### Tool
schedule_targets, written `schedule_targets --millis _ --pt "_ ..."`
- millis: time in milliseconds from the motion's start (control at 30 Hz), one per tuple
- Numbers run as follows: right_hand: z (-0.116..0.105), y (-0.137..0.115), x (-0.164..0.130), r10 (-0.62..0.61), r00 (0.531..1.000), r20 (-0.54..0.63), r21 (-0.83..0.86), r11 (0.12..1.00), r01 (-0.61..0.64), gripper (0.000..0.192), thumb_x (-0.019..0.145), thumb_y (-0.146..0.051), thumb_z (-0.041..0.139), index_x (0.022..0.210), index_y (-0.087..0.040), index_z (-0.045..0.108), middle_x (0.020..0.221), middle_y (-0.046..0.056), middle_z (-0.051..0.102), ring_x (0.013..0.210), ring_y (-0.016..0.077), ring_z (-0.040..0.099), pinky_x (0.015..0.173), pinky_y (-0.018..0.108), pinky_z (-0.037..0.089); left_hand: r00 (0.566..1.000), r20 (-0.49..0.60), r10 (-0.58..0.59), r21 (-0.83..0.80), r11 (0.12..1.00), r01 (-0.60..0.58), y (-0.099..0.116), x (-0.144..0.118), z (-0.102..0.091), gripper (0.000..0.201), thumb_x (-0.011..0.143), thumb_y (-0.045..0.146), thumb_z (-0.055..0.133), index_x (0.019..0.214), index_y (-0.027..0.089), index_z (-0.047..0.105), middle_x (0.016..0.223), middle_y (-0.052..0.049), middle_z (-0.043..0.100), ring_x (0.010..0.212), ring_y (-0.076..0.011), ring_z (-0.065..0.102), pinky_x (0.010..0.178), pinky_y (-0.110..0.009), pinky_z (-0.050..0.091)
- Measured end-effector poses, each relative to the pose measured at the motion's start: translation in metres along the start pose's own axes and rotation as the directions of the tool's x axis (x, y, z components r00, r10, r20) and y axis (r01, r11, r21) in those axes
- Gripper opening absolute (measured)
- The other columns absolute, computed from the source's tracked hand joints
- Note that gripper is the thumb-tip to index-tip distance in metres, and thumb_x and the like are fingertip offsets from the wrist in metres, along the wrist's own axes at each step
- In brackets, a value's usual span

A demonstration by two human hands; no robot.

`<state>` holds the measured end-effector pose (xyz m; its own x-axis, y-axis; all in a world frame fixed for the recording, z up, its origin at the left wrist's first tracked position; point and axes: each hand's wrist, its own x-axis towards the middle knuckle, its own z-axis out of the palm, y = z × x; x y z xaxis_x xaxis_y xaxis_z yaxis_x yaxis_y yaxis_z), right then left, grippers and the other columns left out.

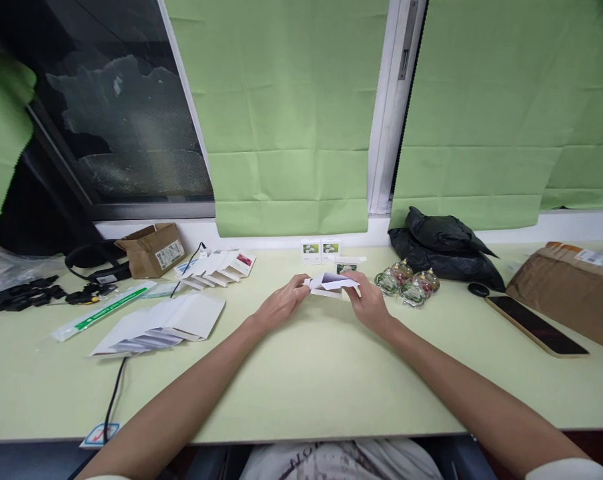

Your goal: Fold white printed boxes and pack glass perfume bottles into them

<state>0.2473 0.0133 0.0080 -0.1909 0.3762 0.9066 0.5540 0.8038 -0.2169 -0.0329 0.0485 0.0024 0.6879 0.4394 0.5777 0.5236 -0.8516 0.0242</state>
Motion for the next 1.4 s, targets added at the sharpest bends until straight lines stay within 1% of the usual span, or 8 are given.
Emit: schedule_targets --millis 200,300,500,600,800,900,1100,1400 --pt "-0.001 0.001 0.001 -0.087 0.996 0.034 0.005 0.996 0.087 0.026 0.107 -0.021 0.046 0.131 -0.026 0.055 0.116 0.010 0.073 0.105 0.0243 0.073 0.086 0.038 0.061 1.000 0.001 -0.021 0.031 0.999 0.021 0.001 -0.002 0.001 0.032 0.106 0.017 0.038 0.135 0.029 0.045 0.148 -0.011 0.048 0.100 -0.0178 0.065 0.071 -0.027 0.050" --pt "-0.001 0.002 0.000 -0.081 0.995 0.058 -0.003 0.997 0.081 0.026 0.107 -0.022 0.045 0.131 -0.025 0.055 0.116 0.010 0.073 0.104 0.0243 0.073 0.086 0.038 0.061 0.999 -0.015 -0.038 0.025 0.999 0.039 0.002 -0.001 0.004 0.030 0.107 0.019 0.038 0.135 0.028 0.045 0.147 -0.011 0.050 0.101 -0.0176 0.067 0.073 -0.028 0.053" --pt "-0.002 -0.002 0.002 -0.149 0.983 0.110 0.000 0.989 0.150 0.028 0.105 -0.016 0.050 0.130 -0.026 0.057 0.117 0.010 0.073 0.111 0.0261 0.069 0.093 0.044 0.059 0.996 -0.092 -0.002 -0.114 0.993 -0.009 0.005 0.001 0.007 0.038 0.107 0.020 0.039 0.143 0.027 0.033 0.145 -0.013 0.056 0.126 -0.0213 0.063 0.095 -0.038 0.058" --pt "-0.003 -0.004 0.006 -0.181 0.977 0.110 -0.026 0.982 0.185 0.024 0.101 -0.014 0.056 0.122 -0.025 0.060 0.115 0.011 0.071 0.106 0.0270 0.066 0.090 0.045 0.057 0.994 -0.075 -0.083 -0.143 0.987 0.071 0.007 0.001 0.006 0.044 0.107 0.023 0.041 0.149 0.026 0.030 0.145 -0.012 0.058 0.128 -0.0227 0.063 0.102 -0.043 0.056" --pt "-0.006 -0.003 0.008 -0.160 0.978 0.134 -0.079 0.982 0.171 0.025 0.101 -0.015 0.056 0.125 -0.023 0.056 0.100 0.009 0.068 0.093 0.0252 0.063 0.080 0.040 0.054 0.988 -0.003 -0.156 -0.148 0.977 0.154 0.013 0.002 0.003 0.044 0.106 0.023 0.043 0.149 0.027 0.034 0.145 -0.010 0.057 0.121 -0.0228 0.067 0.100 -0.042 0.058" --pt "-0.007 -0.004 0.008 -0.191 0.971 0.145 -0.121 0.970 0.209 0.025 0.102 -0.013 0.054 0.125 -0.024 0.055 0.104 0.010 0.068 0.097 0.0253 0.063 0.082 0.039 0.054 0.988 0.001 -0.152 -0.177 0.973 0.150 0.016 0.003 0.002 0.044 0.106 0.021 0.043 0.149 0.027 0.034 0.145 -0.011 0.056 0.122 -0.0222 0.065 0.101 -0.041 0.057" --pt "-0.008 -0.007 0.008 -0.201 0.952 0.231 -0.168 0.956 0.243 0.022 0.102 -0.012 0.048 0.108 -0.025 0.064 0.114 0.010 0.070 0.102 0.0248 0.063 0.087 0.041 0.054 0.990 -0.014 -0.137 -0.211 0.969 0.131 0.018 0.004 0.001 0.043 0.105 0.018 0.042 0.147 0.026 0.034 0.143 -0.012 0.055 0.122 -0.0225 0.064 0.099 -0.042 0.058" --pt "-0.009 -0.004 0.009 -0.225 0.944 0.240 -0.165 0.949 0.269 0.019 0.101 -0.012 0.055 0.108 -0.025 0.068 0.116 0.008 0.073 0.103 0.0249 0.063 0.087 0.042 0.055 0.987 0.015 -0.161 -0.219 0.962 0.161 0.020 0.002 0.002 0.042 0.105 0.021 0.044 0.146 0.027 0.035 0.140 -0.011 0.057 0.112 -0.0215 0.069 0.091 -0.038 0.060"
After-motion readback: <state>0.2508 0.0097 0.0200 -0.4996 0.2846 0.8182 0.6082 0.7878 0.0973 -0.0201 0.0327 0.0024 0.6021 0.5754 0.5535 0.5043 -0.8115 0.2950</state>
